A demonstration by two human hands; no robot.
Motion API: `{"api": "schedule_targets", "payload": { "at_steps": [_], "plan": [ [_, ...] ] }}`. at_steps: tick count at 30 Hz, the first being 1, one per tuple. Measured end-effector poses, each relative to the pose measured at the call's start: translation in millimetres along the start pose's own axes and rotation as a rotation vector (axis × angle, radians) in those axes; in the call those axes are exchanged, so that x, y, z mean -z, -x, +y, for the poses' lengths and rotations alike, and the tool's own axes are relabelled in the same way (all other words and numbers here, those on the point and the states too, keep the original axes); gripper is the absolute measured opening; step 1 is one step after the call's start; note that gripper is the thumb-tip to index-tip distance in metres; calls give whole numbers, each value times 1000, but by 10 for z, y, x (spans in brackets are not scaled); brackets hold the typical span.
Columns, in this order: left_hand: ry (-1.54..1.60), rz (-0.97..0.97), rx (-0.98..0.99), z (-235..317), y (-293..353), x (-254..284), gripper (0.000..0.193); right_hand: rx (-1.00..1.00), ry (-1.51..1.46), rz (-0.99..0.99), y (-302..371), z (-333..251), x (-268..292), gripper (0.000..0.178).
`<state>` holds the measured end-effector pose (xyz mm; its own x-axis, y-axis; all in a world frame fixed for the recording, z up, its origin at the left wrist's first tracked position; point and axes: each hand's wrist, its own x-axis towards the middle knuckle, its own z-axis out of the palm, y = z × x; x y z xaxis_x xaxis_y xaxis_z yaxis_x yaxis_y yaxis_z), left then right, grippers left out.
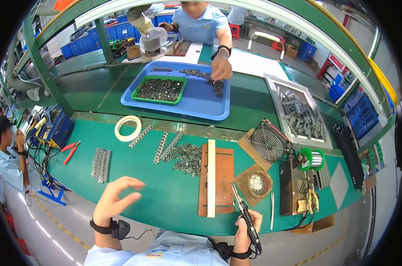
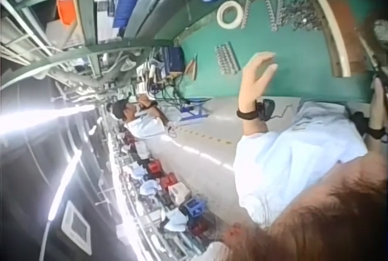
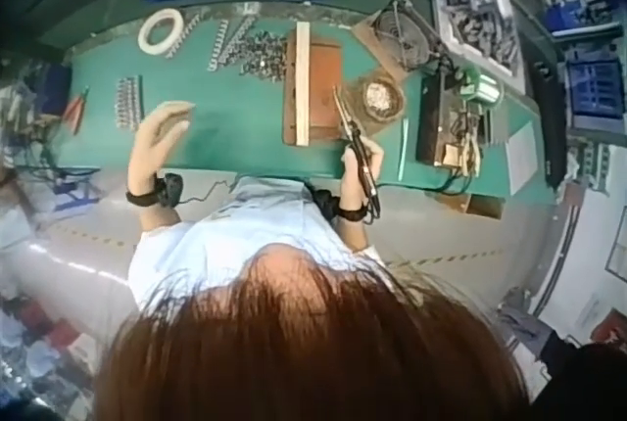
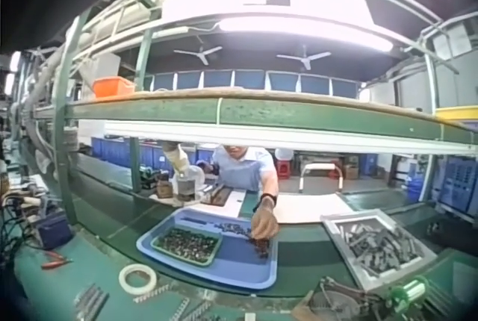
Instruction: The person picks up a metal component by hand, places it onto a circuit board, and solders it using a soldering iron. This process is repeated for several components before the person picks up a strip of components and sets it aside.
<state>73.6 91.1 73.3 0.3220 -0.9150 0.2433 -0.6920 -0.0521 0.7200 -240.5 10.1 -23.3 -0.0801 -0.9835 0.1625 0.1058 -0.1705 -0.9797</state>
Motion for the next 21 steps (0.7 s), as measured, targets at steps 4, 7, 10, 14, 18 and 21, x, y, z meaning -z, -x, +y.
{"api": "schedule_targets", "payload": {
  "at_steps": [4,7,10,14,18,21],
  "plan": [
    [636,-475,17,221,-239,-115,22,-4,8,21,90,29,77,36],
    [133,-333,-133,120,-549,-340,23,29,9,23,23,42,48,36],
    [-192,-83,-138,-213,-755,-572,21,52,25,9,50,56,29,36],
    [-367,39,-47,-479,-941,-732,19,43,33,24,76,57,45,36],
    [-295,-67,2,-524,-1012,-812,19,46,47,11,70,67,69,37],
    [-246,-81,17,-536,-1045,-854,16,66,51,24,53,79,72,38]
  ]
}}
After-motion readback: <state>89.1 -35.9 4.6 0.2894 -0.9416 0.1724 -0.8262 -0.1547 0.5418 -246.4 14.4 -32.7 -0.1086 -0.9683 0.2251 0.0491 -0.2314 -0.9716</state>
